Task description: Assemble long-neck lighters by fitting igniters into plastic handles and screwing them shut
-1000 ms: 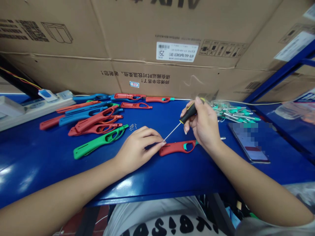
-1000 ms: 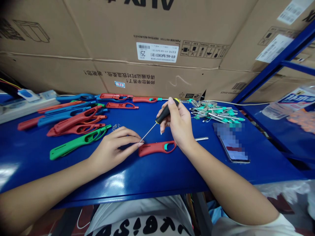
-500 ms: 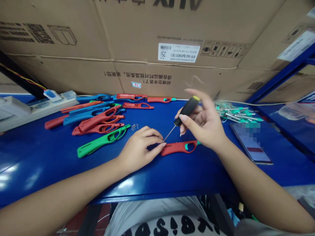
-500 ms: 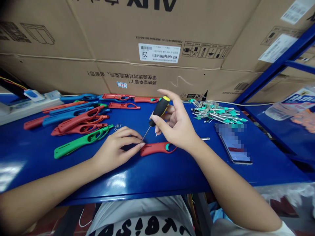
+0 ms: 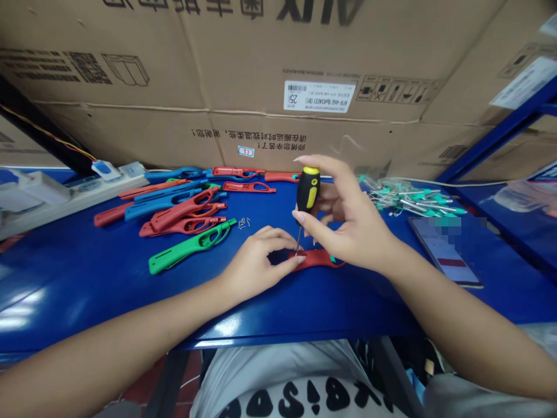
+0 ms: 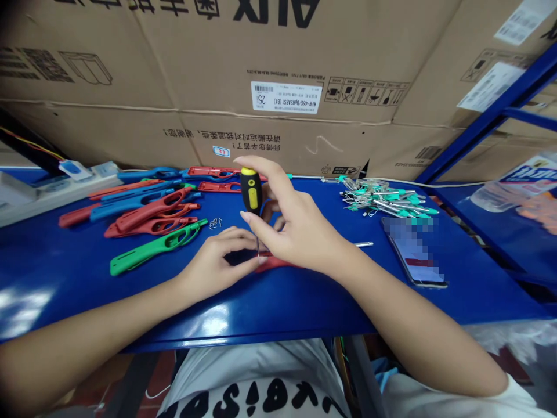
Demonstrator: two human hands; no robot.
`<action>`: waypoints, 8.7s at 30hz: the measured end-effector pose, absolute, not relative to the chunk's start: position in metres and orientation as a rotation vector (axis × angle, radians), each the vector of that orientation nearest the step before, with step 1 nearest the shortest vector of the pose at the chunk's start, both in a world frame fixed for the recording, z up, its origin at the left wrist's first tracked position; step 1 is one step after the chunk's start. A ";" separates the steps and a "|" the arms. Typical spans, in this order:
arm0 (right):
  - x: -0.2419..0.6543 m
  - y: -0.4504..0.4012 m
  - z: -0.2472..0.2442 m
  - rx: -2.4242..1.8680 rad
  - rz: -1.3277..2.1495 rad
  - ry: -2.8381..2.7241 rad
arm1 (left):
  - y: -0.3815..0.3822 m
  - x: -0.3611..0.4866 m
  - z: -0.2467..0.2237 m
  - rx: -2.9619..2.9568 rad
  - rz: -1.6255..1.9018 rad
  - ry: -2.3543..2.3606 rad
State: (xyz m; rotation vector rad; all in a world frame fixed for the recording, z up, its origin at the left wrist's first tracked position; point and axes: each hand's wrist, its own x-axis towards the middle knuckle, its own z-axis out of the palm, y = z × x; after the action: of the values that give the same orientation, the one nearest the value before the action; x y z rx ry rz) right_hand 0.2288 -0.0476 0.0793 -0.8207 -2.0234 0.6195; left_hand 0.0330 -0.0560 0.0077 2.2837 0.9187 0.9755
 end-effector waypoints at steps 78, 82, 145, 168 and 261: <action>0.244 -0.044 0.060 -0.656 0.031 -2.080 | -0.054 0.031 0.005 2.415 0.694 0.856; 0.243 -0.045 0.062 -0.713 0.267 -2.109 | -0.054 0.031 0.005 2.408 0.674 0.865; 0.239 -0.048 0.060 -0.573 0.031 -2.115 | -0.055 0.032 0.006 2.408 0.657 0.876; 0.241 -0.048 0.064 -0.657 0.357 -2.127 | -0.054 0.031 0.005 2.398 0.656 0.868; 0.254 -0.044 0.082 -0.779 0.445 -1.830 | -0.047 0.024 0.027 2.452 0.404 1.029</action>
State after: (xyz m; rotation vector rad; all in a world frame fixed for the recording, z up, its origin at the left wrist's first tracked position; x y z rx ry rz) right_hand 0.2538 -0.0443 0.0817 -0.7793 -1.8296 0.4453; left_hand 0.0239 -0.0469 0.0268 2.4520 1.0291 0.4037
